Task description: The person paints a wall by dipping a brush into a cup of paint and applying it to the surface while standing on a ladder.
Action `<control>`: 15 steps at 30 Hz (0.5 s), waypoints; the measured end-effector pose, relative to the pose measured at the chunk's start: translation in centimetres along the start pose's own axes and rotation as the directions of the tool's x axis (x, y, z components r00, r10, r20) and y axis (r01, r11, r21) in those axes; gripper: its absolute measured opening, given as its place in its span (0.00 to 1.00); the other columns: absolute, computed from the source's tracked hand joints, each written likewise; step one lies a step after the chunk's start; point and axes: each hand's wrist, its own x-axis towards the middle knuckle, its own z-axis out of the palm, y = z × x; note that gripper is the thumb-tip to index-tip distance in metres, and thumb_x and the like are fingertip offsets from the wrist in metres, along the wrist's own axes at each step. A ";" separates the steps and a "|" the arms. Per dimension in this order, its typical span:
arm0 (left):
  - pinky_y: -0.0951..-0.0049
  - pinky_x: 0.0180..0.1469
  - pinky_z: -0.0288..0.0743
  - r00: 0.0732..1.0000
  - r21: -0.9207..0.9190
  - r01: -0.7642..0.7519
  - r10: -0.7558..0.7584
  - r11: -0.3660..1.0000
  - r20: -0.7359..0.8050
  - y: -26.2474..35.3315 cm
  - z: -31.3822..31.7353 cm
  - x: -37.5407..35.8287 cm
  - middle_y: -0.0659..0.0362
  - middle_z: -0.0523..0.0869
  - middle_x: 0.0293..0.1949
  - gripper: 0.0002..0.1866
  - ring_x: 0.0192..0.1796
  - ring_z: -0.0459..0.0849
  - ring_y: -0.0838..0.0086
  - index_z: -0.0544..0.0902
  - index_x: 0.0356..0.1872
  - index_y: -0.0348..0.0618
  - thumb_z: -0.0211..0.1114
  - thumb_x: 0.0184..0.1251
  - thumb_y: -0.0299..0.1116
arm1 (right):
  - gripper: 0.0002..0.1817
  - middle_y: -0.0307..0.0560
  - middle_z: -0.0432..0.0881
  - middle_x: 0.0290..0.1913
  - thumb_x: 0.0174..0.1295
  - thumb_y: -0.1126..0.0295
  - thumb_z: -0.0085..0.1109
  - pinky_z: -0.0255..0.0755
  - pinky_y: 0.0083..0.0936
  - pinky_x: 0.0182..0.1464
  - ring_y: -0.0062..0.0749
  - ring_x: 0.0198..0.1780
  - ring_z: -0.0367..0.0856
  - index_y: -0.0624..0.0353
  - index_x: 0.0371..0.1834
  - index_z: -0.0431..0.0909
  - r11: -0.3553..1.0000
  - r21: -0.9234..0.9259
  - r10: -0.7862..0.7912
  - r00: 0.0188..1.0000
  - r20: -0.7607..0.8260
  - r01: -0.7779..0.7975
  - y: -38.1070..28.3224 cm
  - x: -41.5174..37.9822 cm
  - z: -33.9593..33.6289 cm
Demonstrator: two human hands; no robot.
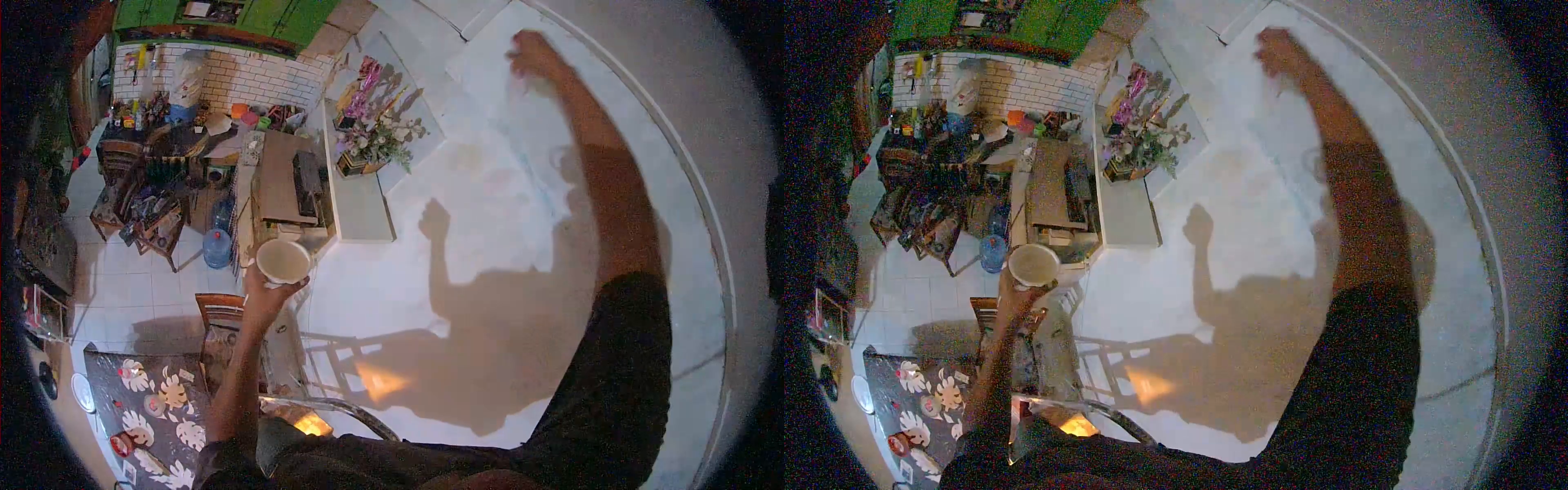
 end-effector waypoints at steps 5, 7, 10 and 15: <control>0.68 0.52 0.71 0.998 -0.053 0.016 -0.013 0.998 0.058 -2.4 -0.8 -1.4 0.52 0.79 0.45 0.35 0.49 0.78 0.67 0.69 0.52 0.36 0.76 0.39 0.30 | 0.13 0.58 0.79 0.34 0.52 0.65 0.59 0.72 0.40 0.41 0.48 0.37 0.79 0.64 0.34 0.78 0.793 -0.596 -0.321 0.918 -0.232 0.126 3.7 2.1 -8.4; 0.68 0.52 0.71 0.998 -0.069 0.031 -0.027 0.997 0.064 -1.4 -1.1 -2.1 0.53 0.79 0.45 0.35 0.49 0.78 0.67 0.69 0.52 0.37 0.76 0.39 0.29 | 0.13 0.58 0.79 0.34 0.51 0.65 0.59 0.71 0.40 0.41 0.48 0.37 0.79 0.65 0.34 0.78 0.825 -0.564 -0.211 0.948 -0.240 0.041 2.4 1.9 -7.5; 0.69 0.52 0.71 0.998 -0.081 0.022 -0.017 0.996 0.064 -0.8 -1.3 -2.9 0.53 0.79 0.45 0.35 0.49 0.78 0.67 0.68 0.52 0.38 0.75 0.39 0.28 | 0.19 0.52 0.75 0.47 0.43 0.85 0.56 0.67 0.36 0.55 0.47 0.52 0.73 0.58 0.41 0.75 0.755 -0.546 -0.504 0.854 -0.130 0.363 2.9 0.4 -0.7; 0.69 0.51 0.72 0.998 -0.076 -0.056 0.057 0.996 0.018 -0.1 -1.7 -3.7 0.54 0.79 0.44 0.35 0.48 0.79 0.68 0.68 0.52 0.39 0.75 0.39 0.28 | 0.12 0.54 0.80 0.38 0.56 0.60 0.56 0.73 0.43 0.45 0.49 0.42 0.79 0.54 0.36 0.81 0.834 -0.396 -0.358 0.923 0.139 0.384 -3.0 -1.6 11.2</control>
